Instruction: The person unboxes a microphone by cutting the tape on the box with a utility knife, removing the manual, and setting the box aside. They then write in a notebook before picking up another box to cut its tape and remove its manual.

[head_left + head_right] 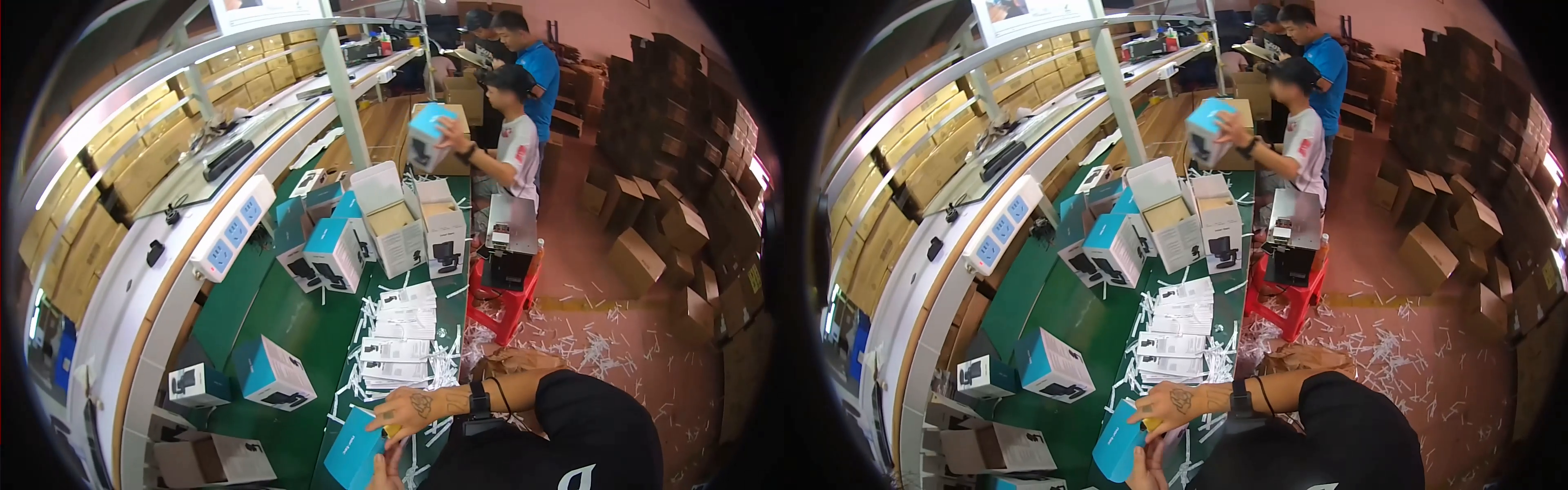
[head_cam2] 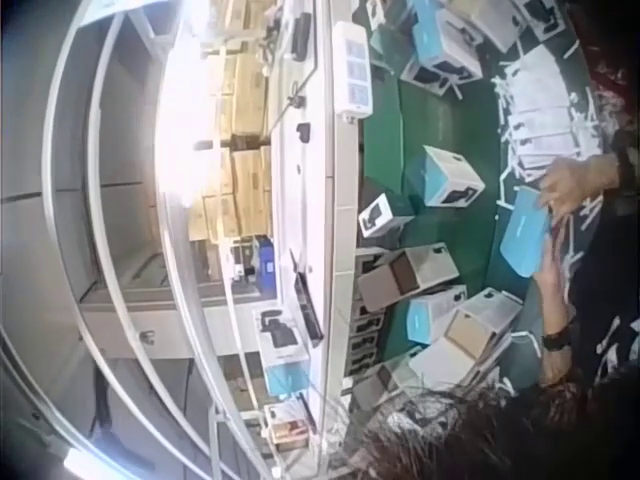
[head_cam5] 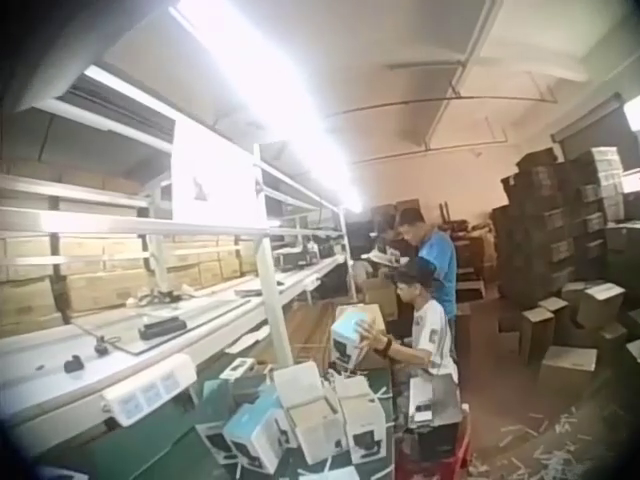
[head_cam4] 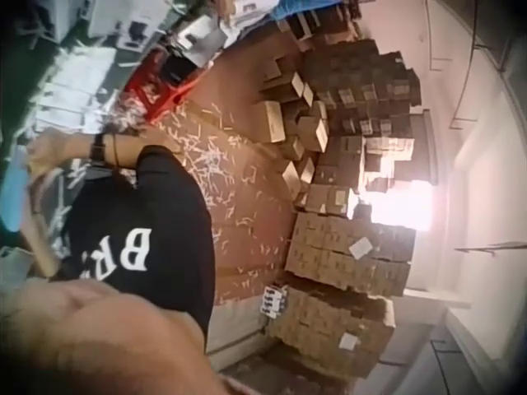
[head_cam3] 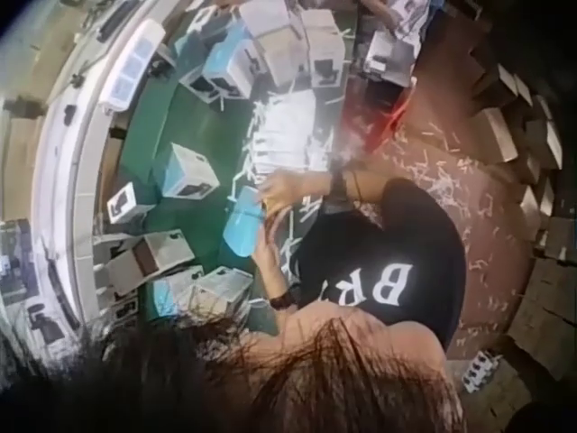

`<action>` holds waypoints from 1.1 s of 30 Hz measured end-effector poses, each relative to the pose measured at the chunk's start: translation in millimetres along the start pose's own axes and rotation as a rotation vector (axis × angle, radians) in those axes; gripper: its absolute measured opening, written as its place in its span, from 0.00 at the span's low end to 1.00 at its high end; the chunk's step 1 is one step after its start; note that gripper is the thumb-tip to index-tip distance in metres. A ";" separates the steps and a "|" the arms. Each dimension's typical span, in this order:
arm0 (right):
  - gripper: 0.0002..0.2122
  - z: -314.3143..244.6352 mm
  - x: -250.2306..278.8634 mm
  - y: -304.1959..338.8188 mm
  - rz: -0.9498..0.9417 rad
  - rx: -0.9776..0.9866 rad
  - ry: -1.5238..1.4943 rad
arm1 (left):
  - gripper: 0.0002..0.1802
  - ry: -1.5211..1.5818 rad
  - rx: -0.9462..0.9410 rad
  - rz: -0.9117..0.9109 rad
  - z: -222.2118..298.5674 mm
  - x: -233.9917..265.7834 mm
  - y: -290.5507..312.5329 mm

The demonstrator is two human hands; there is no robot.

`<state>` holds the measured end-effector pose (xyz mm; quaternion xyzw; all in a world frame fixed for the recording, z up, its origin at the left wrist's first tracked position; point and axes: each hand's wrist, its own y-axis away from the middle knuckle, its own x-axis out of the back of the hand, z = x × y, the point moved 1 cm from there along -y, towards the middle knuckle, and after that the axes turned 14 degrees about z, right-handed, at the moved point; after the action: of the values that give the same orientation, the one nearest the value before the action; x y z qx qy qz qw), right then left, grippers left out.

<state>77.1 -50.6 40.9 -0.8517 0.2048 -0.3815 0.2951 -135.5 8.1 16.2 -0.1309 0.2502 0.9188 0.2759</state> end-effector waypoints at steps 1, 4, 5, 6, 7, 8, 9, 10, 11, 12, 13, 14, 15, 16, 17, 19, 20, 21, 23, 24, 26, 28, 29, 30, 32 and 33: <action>0.24 6.0 -2.5 3.8 0.044 0.092 0.056 | 0.20 -0.175 0.041 0.052 20.0 -14.8 20.8; 0.24 13.9 -6.3 6.0 0.113 0.201 0.098 | 0.20 -0.714 -0.144 0.170 44.4 -6.6 69.2; 0.24 15.9 -7.9 4.7 0.144 0.219 0.093 | 0.21 -1.075 -0.387 0.220 44.5 5.0 77.0; 0.24 14.3 -11.1 2.2 0.173 0.249 0.083 | 0.21 -1.078 -0.385 0.226 35.8 34.7 74.1; 0.24 14.1 -10.2 5.2 0.170 0.251 0.079 | 0.26 -1.197 -0.814 0.356 26.0 71.2 62.6; 0.24 13.9 -8.5 11.9 0.163 0.226 0.081 | 0.32 -1.283 -1.252 0.486 22.4 90.0 55.8; 0.23 13.5 -9.5 19.7 0.157 0.200 0.085 | 0.32 -1.282 -1.252 0.490 31.3 83.7 50.3; 0.23 13.8 -11.7 24.4 0.153 0.177 0.089 | 0.35 -1.311 -1.215 0.422 47.5 62.9 42.2; 0.23 14.9 -15.6 26.6 0.152 0.183 0.089 | 0.37 -1.340 -1.178 0.354 63.0 40.3 34.4; 0.23 15.2 -17.3 29.6 0.153 0.188 0.091 | 0.40 -1.363 -1.147 0.277 70.0 26.5 28.7; 0.24 16.3 -16.4 32.9 0.155 0.193 0.098 | 0.40 -1.353 -1.159 0.271 63.1 26.8 25.0; 0.24 17.7 -14.8 36.0 0.158 0.199 0.106 | 0.42 -1.224 -1.040 0.255 47.2 36.7 19.7; 0.24 16.9 -17.9 37.7 0.170 0.198 0.122 | 0.44 -1.102 -0.923 0.229 32.1 53.3 12.9; 0.24 16.7 -19.6 38.2 0.189 0.202 0.095 | 0.45 -0.977 -0.806 0.207 20.0 63.1 6.4; 0.24 16.6 -20.0 39.6 0.205 0.206 0.063 | 0.45 -0.972 -0.817 0.201 10.8 66.7 3.0; 0.25 14.1 -23.0 43.0 0.239 0.205 0.044 | 0.45 -0.875 -0.805 0.228 0.8 74.9 -1.2; 0.26 13.2 -23.1 46.2 0.222 0.184 0.029 | 0.45 -0.828 -0.798 0.243 -2.3 76.1 -3.8; 0.26 13.0 -21.1 50.2 0.204 0.165 0.014 | 0.45 -0.828 -0.808 0.234 -2.9 70.8 -4.2; 0.27 11.2 -17.6 58.1 0.191 0.153 0.004 | 0.45 -0.673 -0.704 0.258 -2.0 62.5 0.9; 0.27 6.3 -16.4 61.6 0.164 0.126 -0.005 | 0.45 -0.599 -0.651 0.270 -0.1 61.1 4.7; 0.26 3.3 -12.7 68.8 0.103 0.080 -0.026 | 0.45 -0.740 -0.748 0.228 -3.6 64.0 10.7; 0.26 9.0 -10.4 79.4 0.113 0.146 -0.023 | 0.44 -1.025 -0.915 0.145 1.2 64.2 17.3; 0.25 14.1 -11.8 84.1 0.119 0.201 -0.025 | 0.44 -1.026 -0.925 0.148 13.0 63.7 19.5; 0.24 18.8 -14.0 80.7 0.126 0.256 -0.025 | 0.45 -1.278 -1.040 0.100 39.1 51.0 22.3; 0.23 23.4 -15.5 67.5 0.124 0.248 0.005 | 0.47 -1.791 -1.222 0.001 82.2 23.2 28.4; 0.22 20.0 -15.2 59.9 0.115 0.238 0.027 | 0.47 -1.800 -1.203 0.022 90.9 9.7 24.4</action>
<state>75.6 -79.4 -17.3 -0.7924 0.2103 -0.3969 0.4128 -166.7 43.1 98.4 0.4801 -0.5350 0.6522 0.2406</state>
